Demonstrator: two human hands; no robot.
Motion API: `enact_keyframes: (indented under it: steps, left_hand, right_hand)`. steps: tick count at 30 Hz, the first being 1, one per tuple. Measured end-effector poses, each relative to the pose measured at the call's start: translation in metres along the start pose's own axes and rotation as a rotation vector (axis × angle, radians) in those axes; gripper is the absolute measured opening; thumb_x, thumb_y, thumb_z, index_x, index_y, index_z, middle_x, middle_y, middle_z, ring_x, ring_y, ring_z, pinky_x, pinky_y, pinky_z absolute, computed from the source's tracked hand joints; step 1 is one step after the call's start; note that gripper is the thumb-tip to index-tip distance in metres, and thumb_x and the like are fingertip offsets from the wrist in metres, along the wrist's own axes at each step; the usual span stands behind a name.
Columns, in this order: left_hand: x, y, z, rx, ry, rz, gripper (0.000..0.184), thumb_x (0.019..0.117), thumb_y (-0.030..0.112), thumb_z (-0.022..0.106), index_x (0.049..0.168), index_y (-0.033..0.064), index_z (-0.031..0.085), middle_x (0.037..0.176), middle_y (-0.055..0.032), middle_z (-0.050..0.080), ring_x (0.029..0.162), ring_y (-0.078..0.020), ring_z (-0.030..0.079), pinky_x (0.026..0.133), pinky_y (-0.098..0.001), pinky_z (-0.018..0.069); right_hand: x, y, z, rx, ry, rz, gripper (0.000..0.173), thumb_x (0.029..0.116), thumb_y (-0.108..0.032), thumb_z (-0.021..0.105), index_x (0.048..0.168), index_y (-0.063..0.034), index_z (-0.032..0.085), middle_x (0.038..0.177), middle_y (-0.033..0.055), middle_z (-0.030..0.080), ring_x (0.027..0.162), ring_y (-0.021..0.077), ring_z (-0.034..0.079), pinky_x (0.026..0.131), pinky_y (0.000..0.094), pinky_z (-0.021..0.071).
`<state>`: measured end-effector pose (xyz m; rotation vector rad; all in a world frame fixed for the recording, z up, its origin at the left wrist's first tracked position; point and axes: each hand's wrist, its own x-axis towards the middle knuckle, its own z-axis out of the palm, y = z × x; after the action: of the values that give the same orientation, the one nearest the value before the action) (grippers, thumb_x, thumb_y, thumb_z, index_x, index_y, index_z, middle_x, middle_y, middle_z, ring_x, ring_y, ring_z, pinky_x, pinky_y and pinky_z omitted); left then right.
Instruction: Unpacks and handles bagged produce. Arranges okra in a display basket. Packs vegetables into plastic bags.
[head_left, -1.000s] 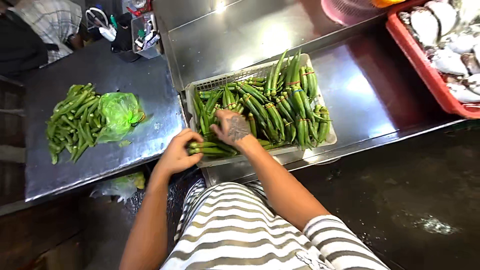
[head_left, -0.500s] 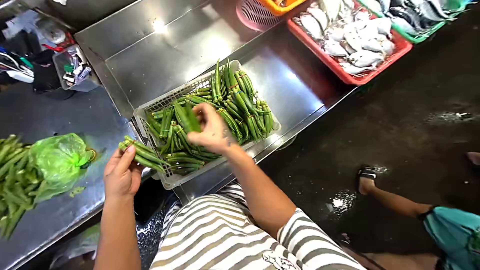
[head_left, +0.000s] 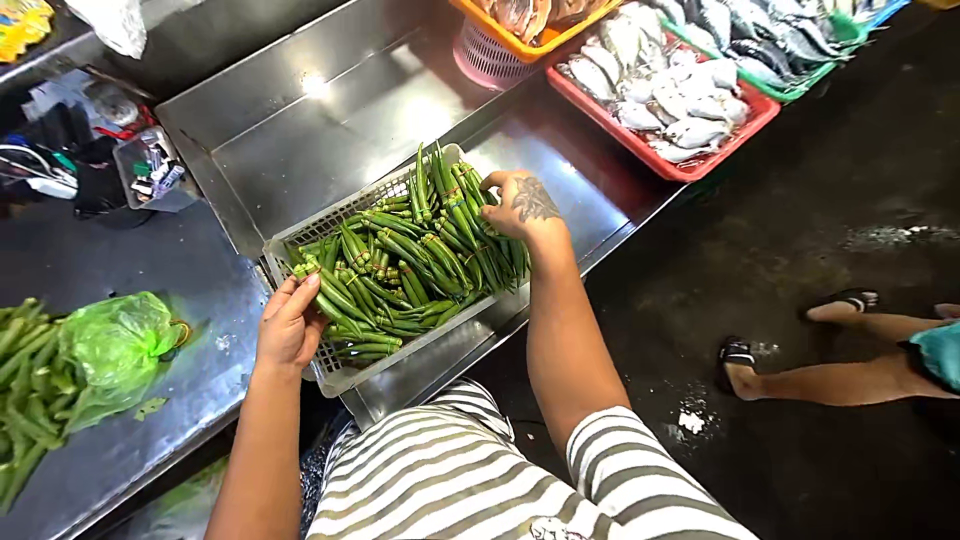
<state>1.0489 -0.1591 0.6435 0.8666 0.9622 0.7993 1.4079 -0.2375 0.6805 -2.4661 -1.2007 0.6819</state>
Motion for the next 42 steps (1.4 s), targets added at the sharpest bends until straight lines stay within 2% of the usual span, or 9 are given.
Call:
enact_keyframes:
  steps: [8,11,14,18,22,26,33,37,42]
  left_hand:
    - [0.001,0.005,-0.011,-0.003,0.132,-0.002,0.021,0.1068,0.016,0.053,0.126,0.0087,0.059,0.107,-0.0096,0.071,0.093,-0.0191,0.072,0.079,-0.0385,0.0628]
    - [0.014,0.004,0.018,0.049,0.053,-0.02,0.022,0.1052,0.016,0.057,0.126,0.0084,0.058,0.107,-0.0077,0.071,0.089,-0.0167,0.071,0.076,-0.035,0.0622]
    - [0.026,0.003,0.058,0.15,-0.043,-0.009,0.021,0.1017,0.014,0.063,0.122,0.0072,0.06,0.106,-0.0067,0.071,0.089,-0.0163,0.07,0.077,-0.0349,0.0615]
    - [0.052,-0.003,0.12,0.24,-0.147,0.028,0.029,0.0972,0.012,0.07,0.122,0.0032,0.06,0.108,-0.0104,0.07,0.09,-0.0196,0.07,0.078,-0.0386,0.0619]
    - [0.104,-0.02,0.165,0.399,-0.047,0.162,0.034,0.095,0.022,0.074,0.121,0.0022,0.064,0.106,-0.0127,0.069,0.089,-0.0201,0.069,0.077,-0.0393,0.0604]
    - [0.142,-0.043,0.176,0.848,0.032,0.229,0.049,0.0929,0.032,0.075,0.13,0.0036,0.062,0.111,-0.0155,0.071,0.103,-0.0292,0.068,0.094,-0.0519,0.0541]
    - [0.147,-0.043,0.165,0.908,-0.059,0.22,0.054,0.0922,0.04,0.076,0.129,0.0034,0.061,0.107,-0.0136,0.073,0.099,-0.0268,0.071,0.091,-0.0502,0.0565]
    - [0.133,-0.013,0.107,0.904,-0.088,0.379,0.036,0.1049,0.037,0.054,0.116,0.0047,0.067,0.103,-0.0095,0.07,0.093,-0.0188,0.068,0.086,-0.0422,0.0569]
    - [0.103,0.019,0.017,1.483,-0.057,0.12,0.031,0.0979,0.015,0.062,0.125,-0.0004,0.064,0.119,-0.0241,0.066,0.113,-0.0405,0.064,0.098,-0.0623,0.051]
  right_hand:
    - [0.001,0.01,0.012,-0.026,0.012,-0.035,0.034,0.0913,-0.023,0.074,0.124,-0.0122,0.071,0.121,0.0186,0.067,0.119,0.0357,0.061,0.101,0.0567,0.0479]
    - [-0.014,0.013,0.014,-0.002,0.097,-0.097,0.037,0.0916,-0.024,0.073,0.125,-0.0109,0.071,0.126,0.0199,0.063,0.117,0.0371,0.061,0.095,0.0582,0.0519]
    - [-0.047,0.002,0.02,0.212,0.211,-0.331,0.042,0.0905,-0.033,0.077,0.126,-0.0119,0.069,0.12,0.016,0.061,0.087,0.0286,0.063,0.07,0.0489,0.0548]
    - [-0.059,-0.019,0.039,0.346,-0.064,-0.526,0.068,0.0803,-0.043,0.086,0.138,-0.017,0.062,0.123,0.0081,0.063,0.09,0.019,0.064,0.075,0.0406,0.0569]
    - [-0.059,-0.009,0.043,0.439,0.019,-0.459,0.059,0.085,-0.042,0.082,0.136,-0.0182,0.061,0.127,0.0048,0.063,0.085,0.0131,0.065,0.069,0.0327,0.0573]
    - [-0.065,0.005,0.04,0.554,0.103,-0.428,0.056,0.0845,-0.039,0.081,0.133,-0.018,0.062,0.124,0.0046,0.062,0.083,0.0113,0.066,0.067,0.0292,0.0591]
    - [-0.07,0.016,0.047,0.621,0.17,-0.442,0.047,0.0879,-0.038,0.078,0.126,-0.0147,0.065,0.114,0.0026,0.068,0.076,0.0098,0.064,0.062,0.0267,0.056]
    - [-0.072,-0.011,0.074,0.607,0.05,-0.462,0.041,0.0872,-0.033,0.078,0.12,-0.0128,0.067,0.107,0.0023,0.069,0.074,0.01,0.065,0.064,0.0296,0.0584]
    - [-0.051,-0.064,0.117,0.379,-0.188,-0.458,0.041,0.0922,-0.034,0.076,0.123,-0.0089,0.067,0.112,0.0093,0.071,0.09,0.0219,0.069,0.08,0.0454,0.0587]
